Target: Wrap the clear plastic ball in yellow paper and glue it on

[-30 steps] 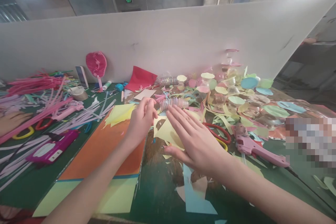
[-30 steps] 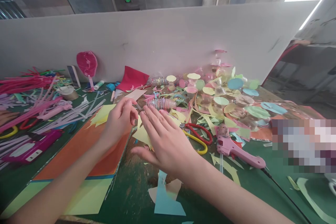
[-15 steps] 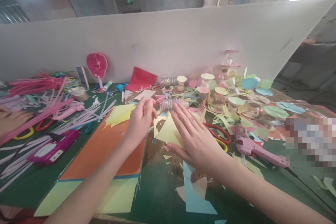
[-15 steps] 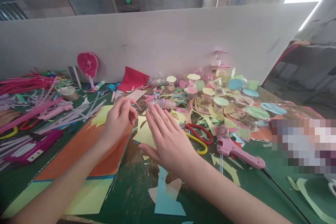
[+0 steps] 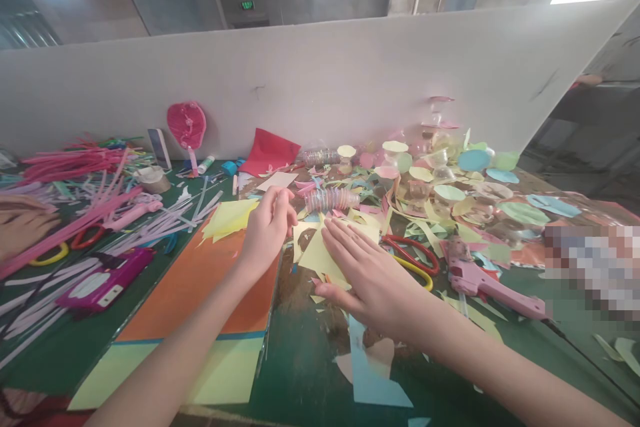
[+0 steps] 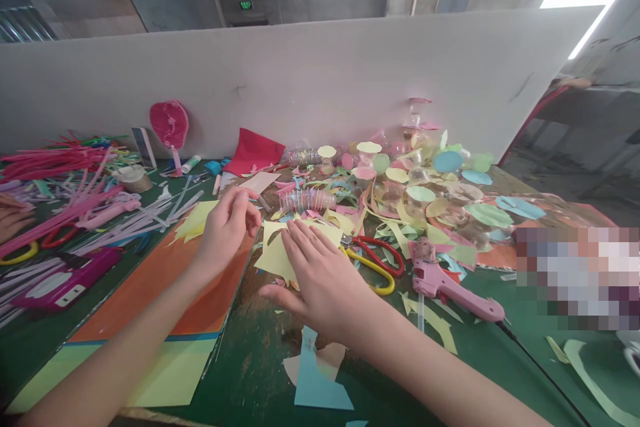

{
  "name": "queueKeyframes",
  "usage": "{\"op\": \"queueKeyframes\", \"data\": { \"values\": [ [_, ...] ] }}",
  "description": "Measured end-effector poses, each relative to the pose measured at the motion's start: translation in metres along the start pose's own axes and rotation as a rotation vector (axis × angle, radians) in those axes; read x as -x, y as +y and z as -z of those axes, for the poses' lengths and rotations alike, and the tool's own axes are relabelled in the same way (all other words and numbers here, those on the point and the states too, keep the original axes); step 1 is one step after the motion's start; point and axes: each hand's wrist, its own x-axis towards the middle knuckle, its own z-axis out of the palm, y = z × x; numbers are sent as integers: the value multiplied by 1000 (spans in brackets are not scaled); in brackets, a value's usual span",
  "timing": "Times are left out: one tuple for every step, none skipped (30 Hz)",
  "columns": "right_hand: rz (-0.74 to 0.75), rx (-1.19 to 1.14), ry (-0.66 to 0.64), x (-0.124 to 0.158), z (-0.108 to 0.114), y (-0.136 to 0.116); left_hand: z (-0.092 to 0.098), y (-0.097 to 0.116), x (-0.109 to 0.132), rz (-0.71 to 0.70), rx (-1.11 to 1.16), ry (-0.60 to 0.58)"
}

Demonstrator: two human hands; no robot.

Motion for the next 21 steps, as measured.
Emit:
{"op": "queueKeyframes", "data": {
  "values": [
    [-12,-14,1,0,1,0,0,0,0,3,-6,-1],
    [-20,-18,24,1,1,-1,0,0,0,6,-11,-2],
    [-22,-15,58,1,2,-1,0,0,0,9,-13,-2],
    [-23,-8,92,1,2,-1,0,0,0,13,-11,-2],
    [-26,3,118,0,2,-1,0,0,1,16,-7,-2],
    [-32,11,123,0,1,-1,0,0,1,17,-5,-3],
    [-35,14,105,0,1,-1,0,1,1,17,-4,-4],
    [-38,9,67,0,1,-1,0,1,1,16,-6,-7],
    [-39,-2,25,0,1,-1,0,1,1,13,-10,-9],
    [-37,-13,-11,0,2,-1,0,1,1,11,-16,-11],
    [-34,-20,-26,0,2,-1,0,0,1,10,-21,-12],
    [-31,-19,-20,0,2,-1,0,0,1,8,-24,-12],
    [-28,-8,3,0,2,0,0,-1,1,8,-26,-13],
    [-23,8,35,1,2,0,0,-1,1,8,-27,-13],
    [-13,27,72,1,1,1,0,-2,1,11,-27,-13],
    [-2,46,106,1,0,1,0,-3,1,13,-26,-15],
    [11,60,129,1,-1,2,0,-3,0,15,-27,-15],
    [20,67,135,1,-3,3,0,-4,0,17,-29,-16],
    [27,64,126,1,-4,3,0,-5,0,17,-32,-18],
    [30,56,110,1,-5,4,-1,-5,0,16,-36,-22],
    [29,46,94,2,-5,5,-1,-5,0,14,-40,-26]
  ]
}}
